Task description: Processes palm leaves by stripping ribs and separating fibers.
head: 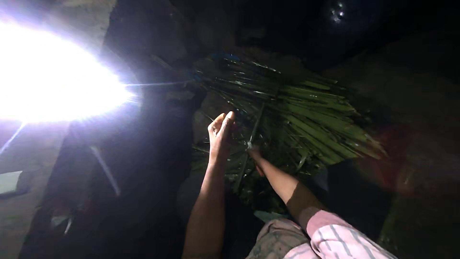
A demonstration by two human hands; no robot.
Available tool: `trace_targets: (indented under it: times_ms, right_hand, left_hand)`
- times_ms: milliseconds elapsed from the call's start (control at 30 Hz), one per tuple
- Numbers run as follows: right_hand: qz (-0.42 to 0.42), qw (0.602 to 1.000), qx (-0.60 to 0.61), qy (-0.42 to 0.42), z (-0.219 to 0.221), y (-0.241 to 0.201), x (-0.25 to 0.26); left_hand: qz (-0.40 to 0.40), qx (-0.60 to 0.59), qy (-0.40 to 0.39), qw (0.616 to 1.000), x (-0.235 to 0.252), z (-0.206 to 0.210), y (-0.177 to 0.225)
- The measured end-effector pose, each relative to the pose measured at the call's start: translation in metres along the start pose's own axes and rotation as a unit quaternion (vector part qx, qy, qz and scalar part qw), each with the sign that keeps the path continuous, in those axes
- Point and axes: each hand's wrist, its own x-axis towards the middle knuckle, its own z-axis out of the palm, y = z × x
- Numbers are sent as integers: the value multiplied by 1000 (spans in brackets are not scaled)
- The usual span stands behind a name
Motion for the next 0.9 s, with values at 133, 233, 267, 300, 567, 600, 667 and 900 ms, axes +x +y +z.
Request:
trace_targets:
  times_ms: [133, 233, 267, 300, 567, 600, 667, 900]
  right_hand:
    - [247, 942, 181, -141, 29, 15, 64]
    - [140, 935, 77, -318, 14, -14, 71]
    - [102, 933, 17, -344, 3, -29, 76]
    - [74, 940, -13, -333, -8, -40, 80]
    - [242, 942, -232, 15, -151, 65, 112]
    - [254, 931, -261, 8, -164, 83, 107]
    - [265, 923, -279, -4, -174, 103, 100]
    - [295, 915, -271, -38, -143, 86, 95]
  left_hand:
    - [20, 15, -23, 999, 1, 2, -4]
    - [19, -1, -33, 999, 0, 5, -2]
    - [21, -2, -34, 999, 0, 5, -1]
    - [22, 0, -31, 999, 0, 4, -1]
    - [36, 19, 38, 998, 2, -10, 4]
    - [35, 20, 49, 998, 3, -11, 4]
    - [28, 14, 60, 998, 4, -12, 3]
    - [13, 52, 35, 998, 5, -7, -4]
